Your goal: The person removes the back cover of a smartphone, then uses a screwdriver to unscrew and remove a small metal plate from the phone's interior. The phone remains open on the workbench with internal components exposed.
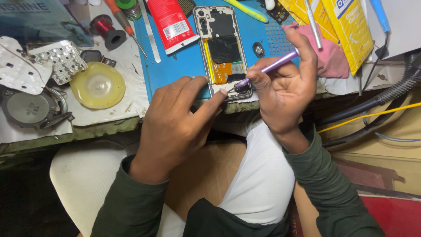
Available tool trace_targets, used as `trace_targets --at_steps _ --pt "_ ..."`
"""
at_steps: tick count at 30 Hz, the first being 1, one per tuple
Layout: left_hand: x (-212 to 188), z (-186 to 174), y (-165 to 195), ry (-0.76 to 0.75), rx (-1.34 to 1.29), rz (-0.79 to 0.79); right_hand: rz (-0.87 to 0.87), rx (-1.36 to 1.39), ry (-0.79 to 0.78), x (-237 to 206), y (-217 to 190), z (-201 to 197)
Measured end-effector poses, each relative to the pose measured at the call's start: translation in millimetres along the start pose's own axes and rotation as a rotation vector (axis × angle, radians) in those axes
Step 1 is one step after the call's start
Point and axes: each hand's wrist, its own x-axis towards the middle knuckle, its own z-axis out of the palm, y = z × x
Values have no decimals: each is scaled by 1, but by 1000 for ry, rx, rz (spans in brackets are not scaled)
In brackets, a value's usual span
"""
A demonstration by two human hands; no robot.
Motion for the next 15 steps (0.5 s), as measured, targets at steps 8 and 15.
trace_targets --at_steps 8,15 --pt "-1 6 5 11 64 2 -28 -76 118 -1 -9 2" --pt "1 3 5 20 -46 -37 -81 -131 49 -7 -9 3"
